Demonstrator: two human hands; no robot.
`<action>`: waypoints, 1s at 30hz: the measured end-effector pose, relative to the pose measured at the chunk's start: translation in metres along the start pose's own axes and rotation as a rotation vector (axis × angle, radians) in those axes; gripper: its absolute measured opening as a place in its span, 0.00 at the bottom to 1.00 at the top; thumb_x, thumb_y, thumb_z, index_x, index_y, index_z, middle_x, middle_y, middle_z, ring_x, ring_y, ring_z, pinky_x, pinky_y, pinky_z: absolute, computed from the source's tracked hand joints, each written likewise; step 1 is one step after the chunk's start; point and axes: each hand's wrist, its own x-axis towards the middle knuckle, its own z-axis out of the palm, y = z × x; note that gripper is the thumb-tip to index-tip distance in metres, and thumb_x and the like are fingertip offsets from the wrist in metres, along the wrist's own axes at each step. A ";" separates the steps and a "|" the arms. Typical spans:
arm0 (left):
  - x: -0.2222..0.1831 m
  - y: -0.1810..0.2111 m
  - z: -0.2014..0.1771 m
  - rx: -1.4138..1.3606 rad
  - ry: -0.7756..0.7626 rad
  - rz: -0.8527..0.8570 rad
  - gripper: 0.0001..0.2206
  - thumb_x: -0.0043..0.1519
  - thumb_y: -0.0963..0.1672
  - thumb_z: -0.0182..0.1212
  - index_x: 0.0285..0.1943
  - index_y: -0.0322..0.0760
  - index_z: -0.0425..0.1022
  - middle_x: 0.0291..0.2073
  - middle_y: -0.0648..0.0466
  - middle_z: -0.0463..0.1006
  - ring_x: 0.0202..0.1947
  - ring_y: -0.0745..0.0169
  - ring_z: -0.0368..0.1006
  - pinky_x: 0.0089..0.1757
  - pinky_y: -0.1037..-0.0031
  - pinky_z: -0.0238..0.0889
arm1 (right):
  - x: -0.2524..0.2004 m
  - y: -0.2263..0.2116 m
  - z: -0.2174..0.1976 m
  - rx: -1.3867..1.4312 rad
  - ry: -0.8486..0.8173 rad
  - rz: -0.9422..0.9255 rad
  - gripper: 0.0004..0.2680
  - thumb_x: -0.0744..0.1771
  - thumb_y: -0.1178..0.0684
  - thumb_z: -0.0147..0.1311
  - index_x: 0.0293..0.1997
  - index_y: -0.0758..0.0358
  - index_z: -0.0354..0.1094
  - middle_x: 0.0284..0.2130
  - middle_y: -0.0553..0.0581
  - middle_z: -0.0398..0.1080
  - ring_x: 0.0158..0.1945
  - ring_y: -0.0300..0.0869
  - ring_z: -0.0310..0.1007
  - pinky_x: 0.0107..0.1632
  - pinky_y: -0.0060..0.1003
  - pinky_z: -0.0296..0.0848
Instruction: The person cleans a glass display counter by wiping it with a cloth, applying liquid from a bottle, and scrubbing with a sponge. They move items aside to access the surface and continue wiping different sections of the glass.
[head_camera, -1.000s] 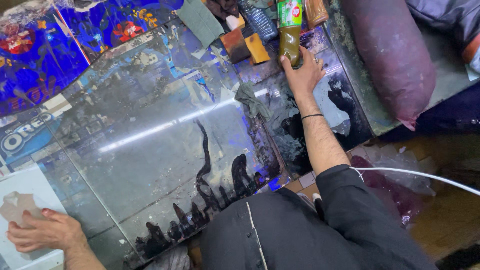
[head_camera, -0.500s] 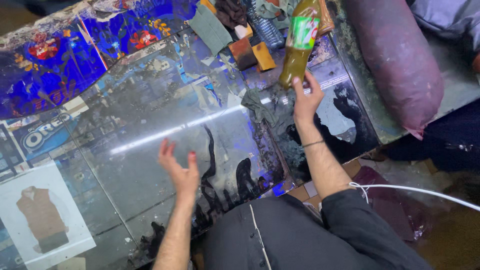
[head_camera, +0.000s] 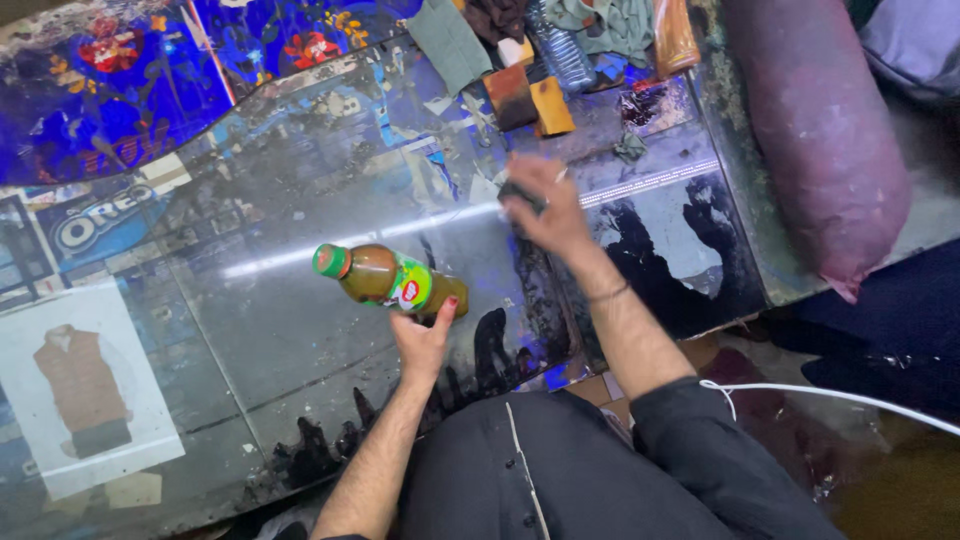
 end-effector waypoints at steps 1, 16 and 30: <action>-0.004 -0.004 -0.008 0.014 0.036 0.004 0.25 0.57 0.46 0.75 0.57 0.28 0.70 0.49 0.49 0.80 0.49 0.60 0.78 0.53 0.67 0.70 | 0.027 0.019 -0.002 0.001 0.161 0.037 0.16 0.67 0.57 0.66 0.62 0.62 0.70 0.60 0.62 0.72 0.66 0.54 0.71 0.67 0.47 0.70; -0.077 0.012 -0.063 0.087 0.223 -0.006 0.22 0.55 0.45 0.74 0.54 0.28 0.73 0.47 0.48 0.79 0.47 0.60 0.77 0.52 0.68 0.68 | 0.252 0.185 0.033 -0.581 -0.321 0.014 0.19 0.62 0.54 0.63 0.60 0.49 0.70 0.54 0.65 0.70 0.56 0.62 0.72 0.50 0.58 0.72; -0.060 0.000 -0.050 0.129 0.097 -0.051 0.20 0.55 0.46 0.75 0.51 0.28 0.77 0.44 0.48 0.82 0.45 0.60 0.78 0.50 0.68 0.70 | 0.157 0.185 -0.050 0.303 0.318 0.211 0.11 0.67 0.69 0.65 0.52 0.67 0.72 0.40 0.48 0.72 0.41 0.34 0.68 0.44 0.30 0.70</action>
